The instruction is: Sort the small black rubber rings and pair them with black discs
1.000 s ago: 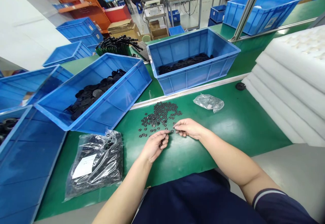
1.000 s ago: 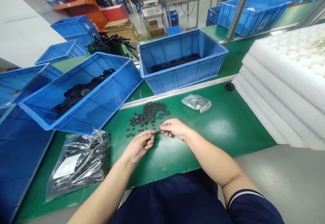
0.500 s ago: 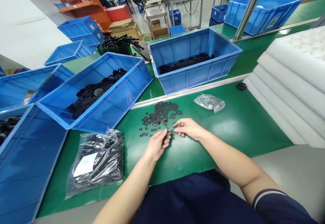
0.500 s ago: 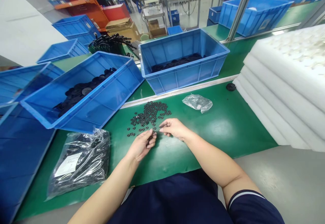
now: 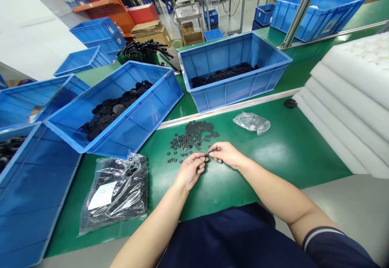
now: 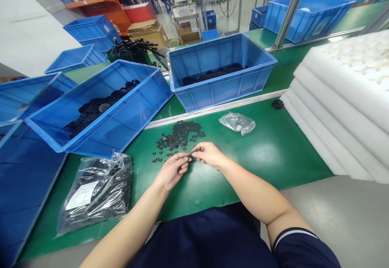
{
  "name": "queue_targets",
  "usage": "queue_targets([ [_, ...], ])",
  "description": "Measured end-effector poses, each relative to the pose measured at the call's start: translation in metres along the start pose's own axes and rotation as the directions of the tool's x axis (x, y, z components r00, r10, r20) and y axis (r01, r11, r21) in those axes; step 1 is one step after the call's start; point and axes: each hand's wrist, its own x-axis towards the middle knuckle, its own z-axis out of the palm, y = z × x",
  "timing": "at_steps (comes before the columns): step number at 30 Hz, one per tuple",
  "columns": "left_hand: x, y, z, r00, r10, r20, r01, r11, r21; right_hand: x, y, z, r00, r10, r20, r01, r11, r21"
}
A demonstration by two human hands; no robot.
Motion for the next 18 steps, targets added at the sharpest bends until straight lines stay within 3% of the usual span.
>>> queue_targets([
  [5, 0.0027, -0.0045, -0.0035, 0.997, 0.075, -0.029, -0.069, 0.982, 0.174, -0.0002, 0.0021, 0.0024, 1.0, 0.012, 0.017, -0.012, 1.0, 0.008],
  [11, 0.003, -0.0057, -0.0044, 0.98, 0.185, -0.079, -0.132, 0.889, 0.438, -0.0006, 0.003, 0.0026, 1.0, 0.018, 0.017, -0.017, 0.999, -0.034],
  [18, 0.0045, -0.0071, -0.0002, 0.983, 0.156, -0.092, -0.098, 0.888, 0.45, 0.0012, 0.008, 0.0016, 0.994, -0.107, 0.007, 0.107, 0.978, -0.178],
])
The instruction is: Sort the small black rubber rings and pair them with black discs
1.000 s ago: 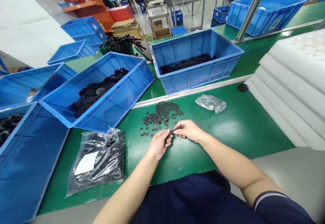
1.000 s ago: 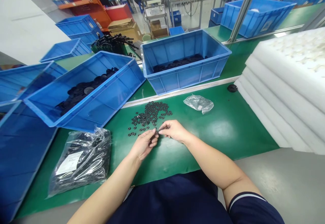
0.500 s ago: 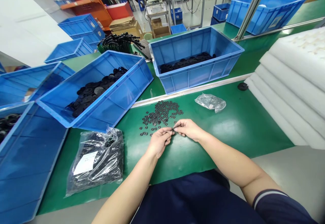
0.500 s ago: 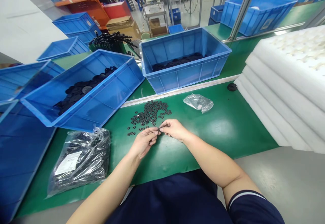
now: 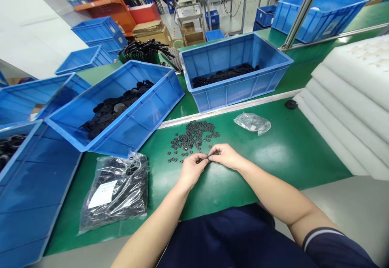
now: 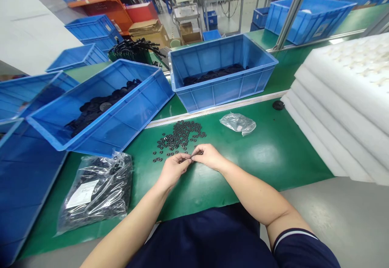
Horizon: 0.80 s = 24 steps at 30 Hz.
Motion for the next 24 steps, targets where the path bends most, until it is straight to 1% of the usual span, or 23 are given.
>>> queue_targets([
  [2, -0.001, 0.001, 0.001, 1.0, -0.001, 0.006, 0.001, 1.0, -0.002, 0.001, 0.003, -0.001, 1.0, -0.024, -0.001, 0.024, 0.999, -0.029],
  [5, -0.002, 0.001, 0.001, 1.0, 0.012, 0.014, -0.012, 1.0, 0.017, 0.003, 0.006, -0.003, 1.0, -0.017, 0.01, 0.017, 0.998, -0.052],
  [10, -0.006, 0.002, 0.0, 0.997, 0.066, 0.049, -0.068, 0.997, 0.032, 0.002, 0.005, -0.002, 0.998, 0.023, -0.066, -0.032, 0.989, -0.143],
  [11, -0.006, 0.001, 0.0, 0.996, 0.068, 0.058, -0.069, 0.997, 0.03, 0.002, 0.004, -0.001, 0.998, 0.03, -0.063, -0.039, 0.989, -0.142],
  [13, -0.005, 0.0, -0.002, 0.996, 0.054, 0.065, -0.056, 0.998, 0.025, 0.001, 0.002, -0.001, 0.997, 0.07, -0.019, -0.072, 0.994, -0.079],
  [15, -0.002, -0.001, -0.005, 0.998, 0.036, 0.053, -0.039, 0.998, 0.052, 0.002, 0.0, -0.002, 0.99, 0.136, 0.02, -0.137, 0.99, 0.037],
  [17, 0.0, 0.0, -0.009, 0.998, 0.054, 0.026, -0.058, 0.984, 0.166, 0.004, -0.002, -0.004, 0.98, 0.198, 0.012, -0.198, 0.967, 0.164],
  [19, 0.002, 0.001, -0.012, 0.993, 0.116, 0.017, -0.114, 0.93, 0.349, 0.007, -0.004, -0.008, 0.973, 0.232, -0.015, -0.218, 0.933, 0.285],
  [21, 0.002, 0.003, -0.015, 0.982, 0.185, 0.025, -0.172, 0.846, 0.505, 0.009, -0.005, -0.012, 0.968, 0.252, -0.006, -0.231, 0.897, 0.378],
  [23, 0.002, 0.004, -0.016, 0.971, 0.239, 0.008, -0.201, 0.797, 0.57, 0.009, -0.006, -0.015, 0.966, 0.259, 0.016, -0.243, 0.877, 0.414],
  [24, 0.002, 0.004, -0.017, 0.969, 0.246, -0.009, -0.198, 0.802, 0.564, 0.009, -0.006, -0.016, 0.965, 0.262, 0.025, -0.249, 0.876, 0.414],
])
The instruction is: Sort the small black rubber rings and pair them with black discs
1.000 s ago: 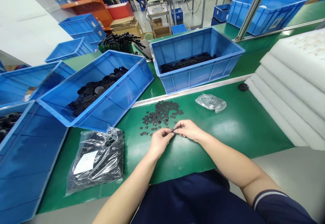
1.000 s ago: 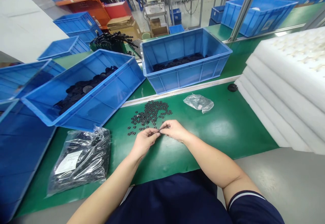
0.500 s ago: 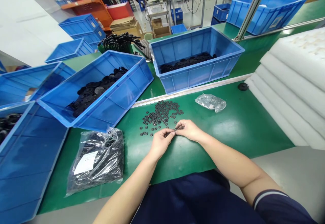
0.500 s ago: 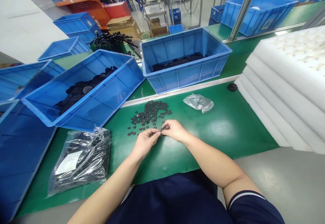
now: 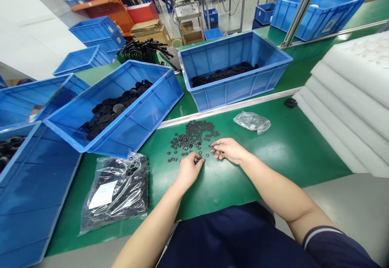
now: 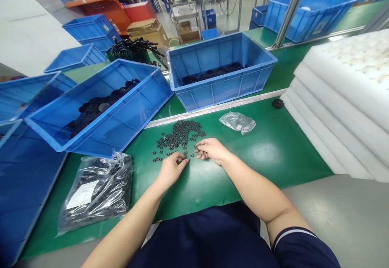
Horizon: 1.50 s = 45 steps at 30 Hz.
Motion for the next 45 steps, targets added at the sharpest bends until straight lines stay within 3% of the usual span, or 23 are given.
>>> queue_targets([
  [3, 0.001, -0.002, -0.005, 0.991, -0.125, 0.044, 0.132, 0.96, -0.245, -0.001, 0.001, 0.001, 1.0, 0.007, 0.016, -0.006, 1.0, -0.015],
  [6, 0.005, -0.005, -0.015, 0.949, -0.233, 0.212, 0.315, 0.729, -0.607, -0.001, 0.003, 0.003, 1.0, -0.006, 0.011, 0.005, 1.0, 0.017],
  [8, 0.007, -0.006, -0.023, 0.937, -0.233, 0.26, 0.348, 0.589, -0.729, -0.002, 0.003, 0.004, 1.0, -0.014, 0.002, 0.014, 0.998, 0.054],
  [10, 0.007, -0.007, -0.027, 0.939, -0.225, 0.26, 0.342, 0.538, -0.77, -0.003, 0.002, 0.006, 1.0, -0.003, 0.009, 0.003, 0.998, 0.069],
  [16, 0.002, -0.005, -0.017, 0.934, -0.191, 0.304, 0.358, 0.553, -0.753, -0.005, 0.003, 0.006, 0.997, 0.039, 0.074, -0.039, 0.999, 0.001],
  [25, -0.002, 0.006, -0.002, 0.932, -0.162, 0.324, 0.357, 0.559, -0.748, -0.004, 0.007, 0.004, 0.996, -0.029, 0.082, 0.042, 0.985, -0.164],
  [31, -0.002, 0.008, 0.008, 0.957, -0.18, 0.227, 0.284, 0.734, -0.617, -0.009, 0.01, 0.011, 0.995, -0.071, 0.063, 0.086, 0.959, -0.271],
  [37, -0.003, 0.005, 0.013, 0.985, -0.096, 0.145, 0.152, 0.881, -0.448, -0.006, 0.018, 0.015, 0.98, -0.193, 0.037, 0.19, 0.887, -0.421],
  [41, -0.006, 0.008, 0.011, 0.978, -0.07, 0.198, 0.157, 0.869, -0.469, -0.005, 0.019, 0.013, 0.972, -0.234, 0.029, 0.218, 0.847, -0.486],
  [45, -0.007, 0.009, 0.009, 0.96, -0.091, 0.266, 0.235, 0.778, -0.582, -0.005, 0.019, 0.013, 0.972, -0.234, 0.016, 0.214, 0.857, -0.469],
])
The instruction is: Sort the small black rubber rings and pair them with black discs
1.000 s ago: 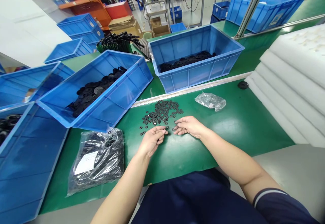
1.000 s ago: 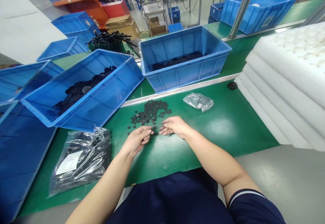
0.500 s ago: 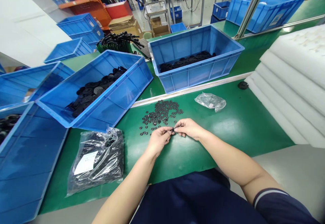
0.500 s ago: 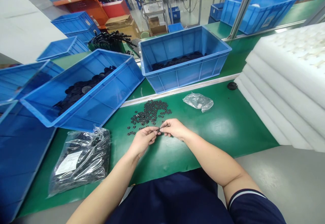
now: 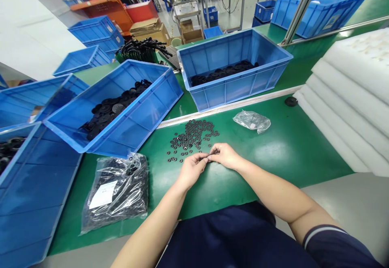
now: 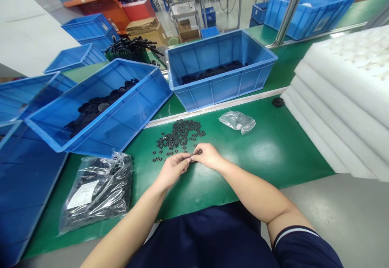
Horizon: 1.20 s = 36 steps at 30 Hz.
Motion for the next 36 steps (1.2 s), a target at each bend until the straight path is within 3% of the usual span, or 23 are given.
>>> queue_targets([
  [3, 0.0, -0.003, -0.006, 1.0, -0.024, -0.017, 0.021, 0.992, -0.128, 0.001, 0.0, -0.001, 0.995, 0.085, 0.056, -0.092, 0.987, 0.132],
  [6, -0.001, -0.009, -0.017, 0.996, -0.055, -0.074, 0.046, 0.992, -0.117, 0.004, -0.002, -0.005, 0.987, 0.15, 0.05, -0.158, 0.953, 0.259],
  [10, -0.003, -0.01, -0.03, 0.992, 0.015, -0.128, 0.004, 0.99, 0.144, 0.008, -0.004, -0.01, 0.978, 0.199, 0.067, -0.209, 0.902, 0.378],
  [14, -0.004, -0.003, -0.032, 0.985, 0.157, -0.078, -0.102, 0.878, 0.467, 0.006, -0.007, -0.01, 0.977, 0.198, 0.085, -0.215, 0.906, 0.365],
  [17, -0.003, 0.001, -0.03, 0.961, 0.235, -0.145, -0.117, 0.821, 0.559, 0.004, -0.008, -0.009, 0.982, 0.174, 0.072, -0.188, 0.929, 0.318],
  [19, -0.003, 0.002, -0.03, 0.953, 0.227, -0.201, -0.095, 0.852, 0.514, 0.003, -0.009, -0.01, 0.985, 0.157, 0.067, -0.17, 0.947, 0.274],
  [22, -0.003, 0.004, -0.034, 0.966, 0.052, -0.252, -0.001, 0.98, 0.2, 0.003, -0.009, -0.012, 0.983, 0.176, 0.061, -0.185, 0.952, 0.242],
  [24, -0.003, 0.008, -0.037, 0.976, -0.049, -0.213, 0.037, 0.997, -0.063, 0.004, -0.009, -0.012, 0.978, 0.204, 0.051, -0.211, 0.946, 0.248],
  [26, -0.002, 0.012, -0.039, 0.988, -0.072, -0.138, 0.041, 0.975, -0.216, 0.004, -0.008, -0.012, 0.977, 0.207, 0.044, -0.211, 0.941, 0.265],
  [30, -0.001, 0.016, -0.035, 0.996, -0.088, -0.033, 0.075, 0.955, -0.287, 0.005, -0.006, -0.012, 0.987, 0.156, 0.041, -0.161, 0.941, 0.297],
  [36, 0.0, 0.01, -0.024, 0.993, -0.114, 0.03, 0.117, 0.947, -0.3, 0.005, -0.003, -0.012, 0.991, 0.127, 0.049, -0.136, 0.943, 0.303],
])
